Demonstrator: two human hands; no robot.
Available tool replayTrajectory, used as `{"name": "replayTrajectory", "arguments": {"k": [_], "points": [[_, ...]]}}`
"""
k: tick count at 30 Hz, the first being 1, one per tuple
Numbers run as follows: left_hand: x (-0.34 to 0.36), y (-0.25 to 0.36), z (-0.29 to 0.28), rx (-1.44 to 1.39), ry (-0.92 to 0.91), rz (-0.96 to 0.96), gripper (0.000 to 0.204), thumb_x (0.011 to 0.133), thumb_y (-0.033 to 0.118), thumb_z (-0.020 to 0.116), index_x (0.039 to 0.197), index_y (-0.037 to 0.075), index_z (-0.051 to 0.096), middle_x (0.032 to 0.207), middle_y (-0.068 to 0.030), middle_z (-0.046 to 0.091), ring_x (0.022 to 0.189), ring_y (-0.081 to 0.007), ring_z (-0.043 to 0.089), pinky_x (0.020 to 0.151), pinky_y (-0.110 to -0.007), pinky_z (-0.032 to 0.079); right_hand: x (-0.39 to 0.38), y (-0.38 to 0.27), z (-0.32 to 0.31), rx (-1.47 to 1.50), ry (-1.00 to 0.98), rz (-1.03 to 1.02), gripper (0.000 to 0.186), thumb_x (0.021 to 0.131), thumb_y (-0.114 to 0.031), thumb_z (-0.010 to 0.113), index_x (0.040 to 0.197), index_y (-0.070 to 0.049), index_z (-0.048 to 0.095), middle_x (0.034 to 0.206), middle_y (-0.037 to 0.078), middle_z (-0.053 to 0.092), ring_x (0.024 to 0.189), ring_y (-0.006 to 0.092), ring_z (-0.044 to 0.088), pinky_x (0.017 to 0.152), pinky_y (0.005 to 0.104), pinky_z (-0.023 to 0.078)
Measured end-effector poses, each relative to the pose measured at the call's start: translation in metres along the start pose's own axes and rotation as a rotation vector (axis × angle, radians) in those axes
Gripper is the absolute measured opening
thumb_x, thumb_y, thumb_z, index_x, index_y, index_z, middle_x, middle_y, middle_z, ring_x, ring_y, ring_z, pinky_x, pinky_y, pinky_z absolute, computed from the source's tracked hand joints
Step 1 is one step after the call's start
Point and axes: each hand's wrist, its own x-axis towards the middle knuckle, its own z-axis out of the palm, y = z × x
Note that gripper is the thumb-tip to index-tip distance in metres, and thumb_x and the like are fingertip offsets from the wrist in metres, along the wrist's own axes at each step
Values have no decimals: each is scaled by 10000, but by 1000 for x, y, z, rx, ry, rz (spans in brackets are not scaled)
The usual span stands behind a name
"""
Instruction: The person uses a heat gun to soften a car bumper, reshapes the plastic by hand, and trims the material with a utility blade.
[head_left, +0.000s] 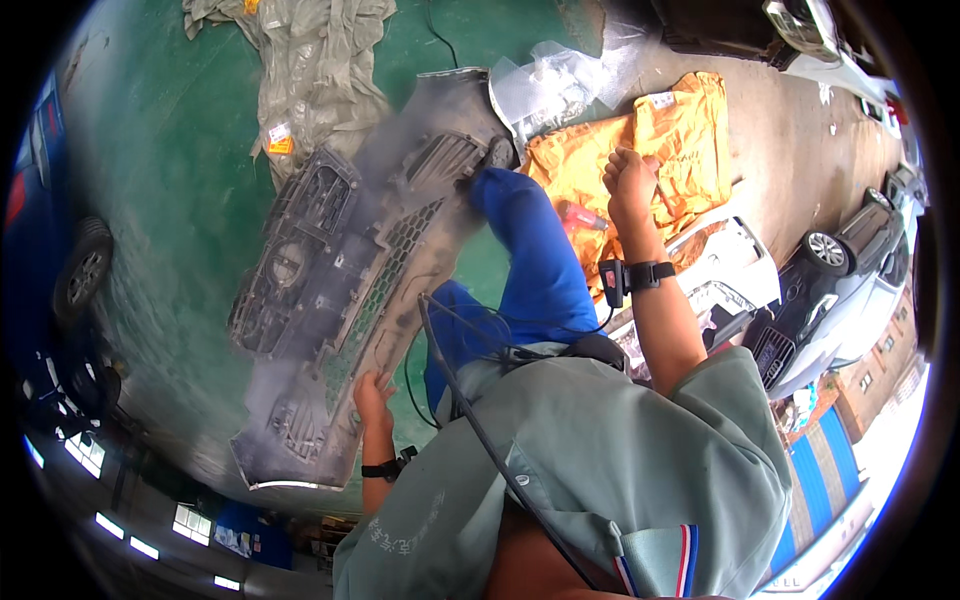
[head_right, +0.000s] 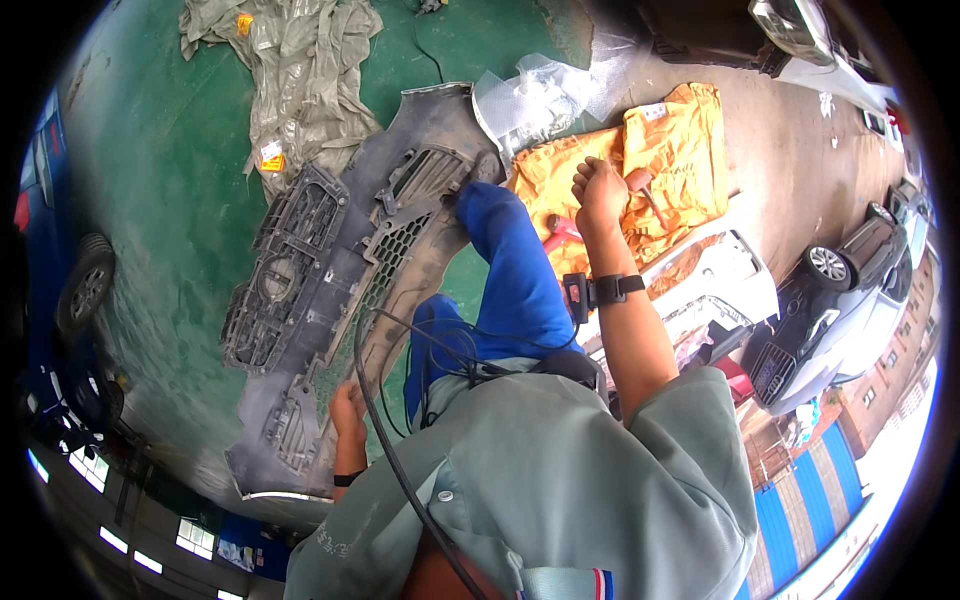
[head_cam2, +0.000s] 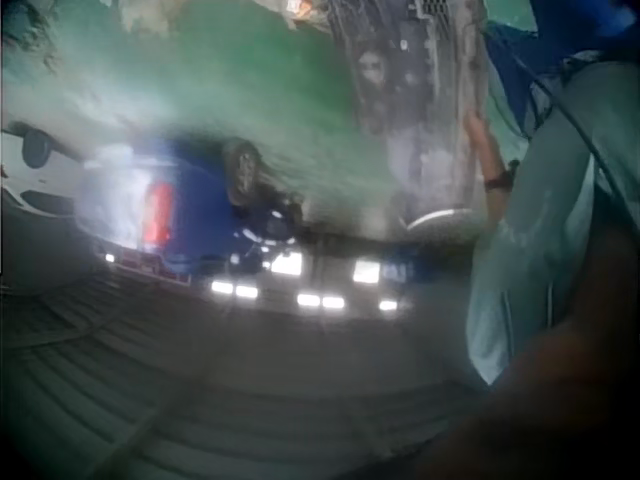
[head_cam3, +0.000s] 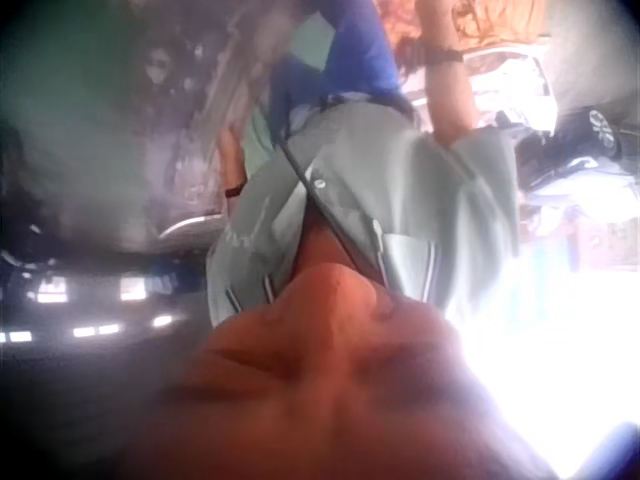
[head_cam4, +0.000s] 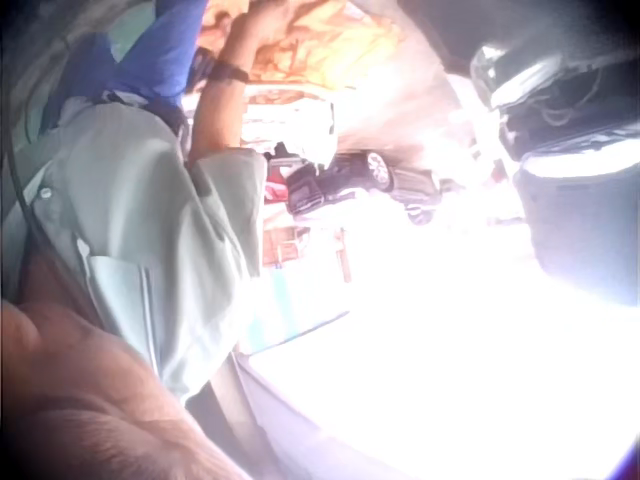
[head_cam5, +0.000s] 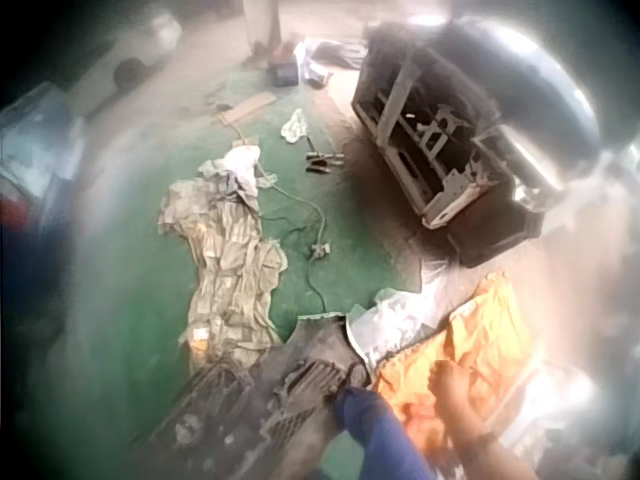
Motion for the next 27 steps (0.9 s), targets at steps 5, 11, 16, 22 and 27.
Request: {"name": "replayTrajectory", "arguments": {"k": [5, 11, 16, 22, 27], "points": [[-12, -18, -29, -90, -11, 70, 356, 911, 250, 627, 1176, 11, 611, 1133, -103, 641, 1040, -275, 668, 772, -374, 513, -43, 21, 4, -38, -52, -17, 189, 941, -99, 517, 1019, 45, 611, 792, 45, 603, 571, 87, 501, 485, 200, 366], [-17, -43, -87, -113, 70, 74, 395, 895, 252, 629, 1202, 3, 605, 1118, -110, 639, 1047, -275, 666, 779, -369, 508, -109, 29, 14, 3, 5, 62, 188, 950, -77, 527, 771, -89, 472, 648, -40, 428, 488, 66, 370, 422, 210, 259], [-17, -49, -93, -110, 41, 38, 425, 899, 261, 624, 1223, -12, 589, 1130, -121, 637, 1059, -267, 660, 787, -365, 511, -111, 40, -13, 3, -83, 61, 130, 933, -103, 537, 949, 7, 604, 741, 17, 555, 517, 79, 446, 433, 219, 318], [-18, -54, -84, -99, -133, 247, 430, 914, 249, 609, 1230, -41, 578, 1163, -138, 635, 1086, -276, 653, 775, -355, 520, -108, 30, -46, 68, -82, -15, 180, 936, -105, 538, 1007, 42, 614, 773, 48, 594, 547, 96, 489, 460, 216, 355], [-20, -63, -126, -125, -102, 414, 418, 918, 239, 602, 1223, -46, 582, 1164, -146, 632, 1089, -285, 651, 762, -352, 528, -161, 44, -78, 179, -151, -65, 159, 947, -93, 526, 993, 41, 600, 754, 38, 581, 529, 94, 461, 454, 219, 342]]}}
